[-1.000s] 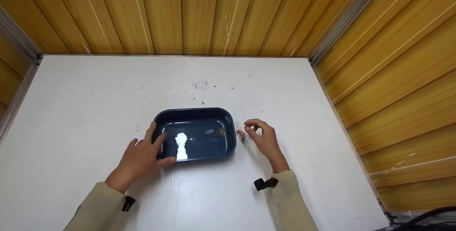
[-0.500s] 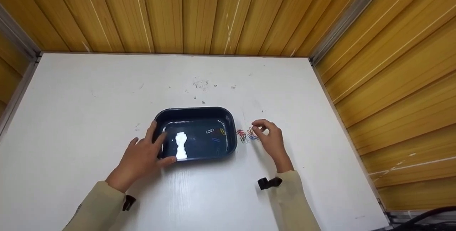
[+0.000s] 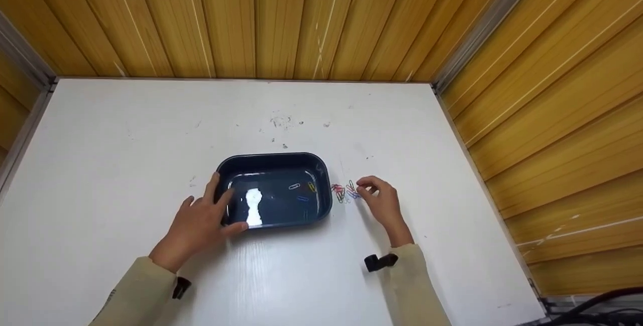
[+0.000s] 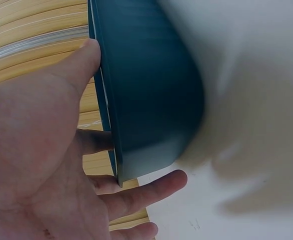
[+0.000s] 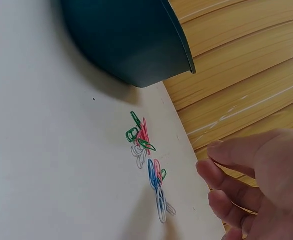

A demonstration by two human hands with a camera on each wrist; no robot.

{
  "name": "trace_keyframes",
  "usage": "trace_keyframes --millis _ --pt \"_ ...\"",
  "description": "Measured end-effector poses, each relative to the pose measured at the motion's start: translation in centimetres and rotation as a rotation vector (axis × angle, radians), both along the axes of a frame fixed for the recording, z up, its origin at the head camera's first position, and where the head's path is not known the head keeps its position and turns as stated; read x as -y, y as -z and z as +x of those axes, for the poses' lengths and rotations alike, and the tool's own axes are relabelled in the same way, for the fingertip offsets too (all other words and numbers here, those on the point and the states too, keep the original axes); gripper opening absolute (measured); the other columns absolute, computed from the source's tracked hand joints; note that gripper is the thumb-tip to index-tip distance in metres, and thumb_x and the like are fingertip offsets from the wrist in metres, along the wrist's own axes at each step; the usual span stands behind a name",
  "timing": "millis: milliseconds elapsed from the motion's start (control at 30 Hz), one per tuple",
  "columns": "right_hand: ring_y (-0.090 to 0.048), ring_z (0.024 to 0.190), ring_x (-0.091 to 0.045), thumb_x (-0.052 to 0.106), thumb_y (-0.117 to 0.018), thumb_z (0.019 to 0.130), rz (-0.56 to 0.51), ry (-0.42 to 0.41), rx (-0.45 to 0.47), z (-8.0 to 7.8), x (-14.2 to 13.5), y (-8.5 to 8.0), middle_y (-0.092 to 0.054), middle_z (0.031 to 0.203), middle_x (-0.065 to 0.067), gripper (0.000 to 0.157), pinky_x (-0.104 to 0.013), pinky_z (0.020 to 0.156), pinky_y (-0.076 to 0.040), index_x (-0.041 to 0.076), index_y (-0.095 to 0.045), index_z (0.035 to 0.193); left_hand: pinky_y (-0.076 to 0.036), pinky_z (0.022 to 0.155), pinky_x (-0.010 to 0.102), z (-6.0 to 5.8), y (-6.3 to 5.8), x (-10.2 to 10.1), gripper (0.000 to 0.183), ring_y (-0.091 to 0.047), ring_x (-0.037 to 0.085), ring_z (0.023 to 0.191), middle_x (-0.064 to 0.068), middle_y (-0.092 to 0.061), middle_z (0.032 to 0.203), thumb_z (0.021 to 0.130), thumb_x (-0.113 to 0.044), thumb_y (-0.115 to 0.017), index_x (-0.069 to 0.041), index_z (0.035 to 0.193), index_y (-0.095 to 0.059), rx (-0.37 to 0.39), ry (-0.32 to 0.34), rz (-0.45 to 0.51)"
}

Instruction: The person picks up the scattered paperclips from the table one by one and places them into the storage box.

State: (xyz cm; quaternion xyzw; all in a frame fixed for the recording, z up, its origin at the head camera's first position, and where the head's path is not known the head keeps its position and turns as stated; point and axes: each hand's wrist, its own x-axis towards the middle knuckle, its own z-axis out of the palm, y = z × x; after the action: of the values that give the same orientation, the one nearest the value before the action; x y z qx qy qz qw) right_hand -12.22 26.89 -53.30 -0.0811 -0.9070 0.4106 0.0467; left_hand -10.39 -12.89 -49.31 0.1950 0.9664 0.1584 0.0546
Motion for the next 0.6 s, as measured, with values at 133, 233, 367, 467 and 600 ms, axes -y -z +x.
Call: trace_keyframes --millis 133,233,367,467,600 --pt "-0.058 0.084 -0.018 0.01 -0.068 0.089 0.018 0.009 0.04 0.1 -0.1 0.6 -0.07 0.096 -0.004 0.012 -0.027 0.071 -0.045 0.012 -0.072 0.1 -0.039 0.098 0.066 0.1 0.1 -0.1 0.085 -0.065 0.042 0.104 0.031 -0.023 0.154 0.081 -0.061 -0.066 -0.006 0.143 -0.045 0.011 0.002 -0.003" --pt "-0.057 0.084 -0.017 0.009 -0.068 0.089 0.017 0.018 0.06 0.1 -0.1 1.1 -0.069 0.095 -0.004 0.012 -0.026 0.07 -0.046 0.012 -0.072 0.1 -0.038 0.1 0.067 0.1 0.1 -0.1 0.085 -0.065 0.043 0.105 0.031 -0.023 0.155 0.081 -0.06 -0.066 -0.006 0.143 -0.045 0.011 0.006 -0.002" --pt "-0.056 0.083 -0.016 0.008 -0.068 0.088 0.004 0.007 0.066 0.0 0.1 1.5 -0.068 0.093 -0.003 0.011 -0.025 0.07 -0.046 0.013 -0.072 0.098 -0.038 0.099 0.067 0.1 0.3 0.1 0.085 -0.065 0.043 0.104 0.031 -0.024 0.154 0.081 -0.061 -0.066 -0.005 0.142 -0.046 -0.008 0.008 -0.003" --pt "-0.056 0.084 -0.017 0.006 -0.069 0.087 0.018 -0.012 0.059 0.0 0.3 1.6 -0.069 0.092 -0.003 0.012 -0.028 0.072 -0.045 0.012 -0.072 0.097 -0.039 0.098 0.067 0.2 0.7 0.3 0.085 -0.065 0.043 0.104 0.031 -0.024 0.154 0.081 -0.062 -0.065 -0.005 0.142 -0.047 -0.018 0.006 0.001" --pt "-0.058 0.089 -0.018 0.002 -0.07 0.085 0.037 -0.012 0.052 0.0 0.2 1.9 -0.07 0.093 -0.003 0.015 -0.033 0.08 -0.048 0.013 -0.072 0.096 -0.038 0.099 0.067 0.3 0.7 0.3 0.085 -0.064 0.044 0.106 0.03 -0.024 0.155 0.081 -0.061 -0.066 -0.004 0.141 -0.047 -0.012 0.003 0.011"
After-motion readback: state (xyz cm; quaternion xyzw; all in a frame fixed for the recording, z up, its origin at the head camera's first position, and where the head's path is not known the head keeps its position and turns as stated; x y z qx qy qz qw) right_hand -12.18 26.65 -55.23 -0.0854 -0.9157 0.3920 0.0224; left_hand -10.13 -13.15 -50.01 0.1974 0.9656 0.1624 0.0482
